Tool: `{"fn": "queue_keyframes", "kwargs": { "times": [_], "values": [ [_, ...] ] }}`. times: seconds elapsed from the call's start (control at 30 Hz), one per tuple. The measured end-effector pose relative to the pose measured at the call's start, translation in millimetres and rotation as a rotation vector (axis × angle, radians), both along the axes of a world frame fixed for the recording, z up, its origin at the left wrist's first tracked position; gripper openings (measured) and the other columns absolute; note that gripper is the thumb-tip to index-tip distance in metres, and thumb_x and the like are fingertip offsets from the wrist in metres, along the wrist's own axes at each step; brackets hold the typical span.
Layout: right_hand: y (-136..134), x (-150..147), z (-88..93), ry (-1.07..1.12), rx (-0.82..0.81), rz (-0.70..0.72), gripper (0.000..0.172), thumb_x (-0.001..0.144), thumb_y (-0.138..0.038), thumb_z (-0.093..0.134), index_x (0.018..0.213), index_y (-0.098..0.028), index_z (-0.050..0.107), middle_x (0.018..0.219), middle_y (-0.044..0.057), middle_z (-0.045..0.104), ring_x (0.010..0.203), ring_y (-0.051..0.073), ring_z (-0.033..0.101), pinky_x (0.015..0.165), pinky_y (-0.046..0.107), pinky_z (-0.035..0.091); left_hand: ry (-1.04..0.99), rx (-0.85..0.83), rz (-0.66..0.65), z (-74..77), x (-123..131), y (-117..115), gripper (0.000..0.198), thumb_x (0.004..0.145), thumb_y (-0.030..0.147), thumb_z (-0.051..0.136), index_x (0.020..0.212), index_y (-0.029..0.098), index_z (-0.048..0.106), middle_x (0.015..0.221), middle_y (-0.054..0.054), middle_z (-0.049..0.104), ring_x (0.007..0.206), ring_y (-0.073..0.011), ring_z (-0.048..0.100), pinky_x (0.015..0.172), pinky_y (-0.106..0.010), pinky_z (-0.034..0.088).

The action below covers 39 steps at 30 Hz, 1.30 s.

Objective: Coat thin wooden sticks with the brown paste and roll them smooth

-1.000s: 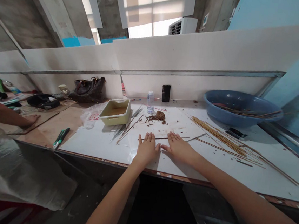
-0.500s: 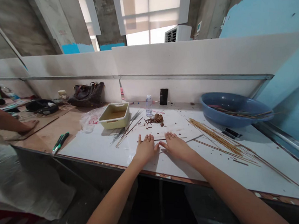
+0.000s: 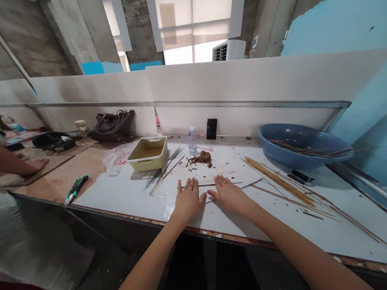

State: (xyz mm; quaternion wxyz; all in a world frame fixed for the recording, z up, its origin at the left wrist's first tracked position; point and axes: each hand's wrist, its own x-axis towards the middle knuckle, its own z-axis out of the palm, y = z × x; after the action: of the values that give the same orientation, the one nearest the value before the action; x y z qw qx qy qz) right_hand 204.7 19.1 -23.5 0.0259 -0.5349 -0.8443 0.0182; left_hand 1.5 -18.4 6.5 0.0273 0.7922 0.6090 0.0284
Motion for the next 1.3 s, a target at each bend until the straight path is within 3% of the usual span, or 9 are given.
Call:
{"fn": "queue_keyframes", "kwargs": {
  "times": [0.13,0.23,0.47,0.7,0.83,0.93,1.17,1.3],
  "values": [
    [-17.9,7.8,-15.2,0.03,0.077,0.029,0.097,0.114,-0.074,0.026,0.171,0.001,0.045,0.173,0.033,0.045,0.166,0.041,0.044,0.136,0.058,0.037,-0.023,0.006,-0.018,-8.3,-0.8,-18.2,0.074,0.119,0.05,0.028,0.176,0.003,0.037,0.182,-0.02,0.036,0.174,-0.033,0.029,0.143,-0.064,0.011],
    [-31.7,14.5,-25.4,0.025,0.065,0.073,0.102,0.113,-0.076,0.022,0.17,0.006,0.044,0.173,0.035,0.044,0.165,0.041,0.045,0.136,0.057,0.038,-0.027,0.01,-0.053,-16.3,-6.0,-27.3,0.072,0.12,0.049,0.024,0.177,0.006,0.036,0.183,-0.017,0.034,0.174,-0.0317,0.028,0.143,-0.064,0.015],
    [-4.0,3.6,-5.3,0.012,0.04,0.011,0.109,0.111,-0.08,0.018,0.172,0.008,0.039,0.177,0.034,0.036,0.169,0.041,0.037,0.14,0.054,0.032,-0.004,-0.003,0.023,-5.0,2.9,5.8,0.068,0.118,0.045,0.029,0.176,0.01,0.041,0.181,-0.02,0.037,0.173,-0.035,0.032,0.141,-0.069,0.016],
    [-36.5,14.5,-37.4,0.072,0.107,0.036,0.107,0.11,-0.083,0.023,0.174,0.001,0.04,0.178,0.03,0.04,0.169,0.04,0.039,0.14,0.055,0.032,-0.012,0.067,-0.016,-22.6,-5.0,-23.4,0.067,0.119,0.045,0.028,0.175,0.013,0.045,0.179,-0.016,0.044,0.171,-0.0327,0.037,0.143,-0.064,0.016],
    [-19.2,8.8,-16.8,0.052,0.043,0.023,0.103,0.113,-0.076,0.025,0.171,0.007,0.042,0.176,0.035,0.04,0.168,0.041,0.04,0.14,0.053,0.031,-0.042,0.005,0.032,-10.2,3.3,-6.5,0.068,0.118,0.043,0.029,0.175,0.009,0.043,0.18,-0.019,0.041,0.173,-0.0343,0.032,0.142,-0.068,0.013],
    [-8.8,2.7,-1.3,0.045,0.024,-0.024,0.101,0.114,-0.073,0.022,0.172,0.008,0.039,0.177,0.035,0.038,0.17,0.04,0.036,0.141,0.053,0.029,-0.044,0.0,0.075,0.0,10.9,3.4,0.066,0.118,0.041,0.028,0.175,0.01,0.042,0.181,-0.019,0.038,0.173,-0.0347,0.031,0.141,-0.073,0.005],
    [-54.2,11.9,-19.3,0.072,0.038,0.02,0.111,0.109,-0.085,0.019,0.173,0.004,0.04,0.179,0.031,0.036,0.169,0.04,0.038,0.14,0.054,0.032,-0.066,0.029,0.019,-11.5,0.6,-35.0,0.065,0.119,0.043,0.028,0.175,0.013,0.045,0.179,-0.016,0.043,0.172,-0.033,0.035,0.141,-0.072,0.001],
    [-33.9,5.3,-3.8,0.074,0.014,-0.018,0.107,0.11,-0.082,0.022,0.174,0.003,0.039,0.179,0.031,0.036,0.17,0.039,0.035,0.142,0.053,0.027,-0.038,-0.01,0.051,-3.2,5.5,-13.5,0.066,0.118,0.041,0.031,0.174,0.007,0.043,0.179,-0.019,0.041,0.173,-0.0348,0.033,0.141,-0.074,0.003]
  ]
}}
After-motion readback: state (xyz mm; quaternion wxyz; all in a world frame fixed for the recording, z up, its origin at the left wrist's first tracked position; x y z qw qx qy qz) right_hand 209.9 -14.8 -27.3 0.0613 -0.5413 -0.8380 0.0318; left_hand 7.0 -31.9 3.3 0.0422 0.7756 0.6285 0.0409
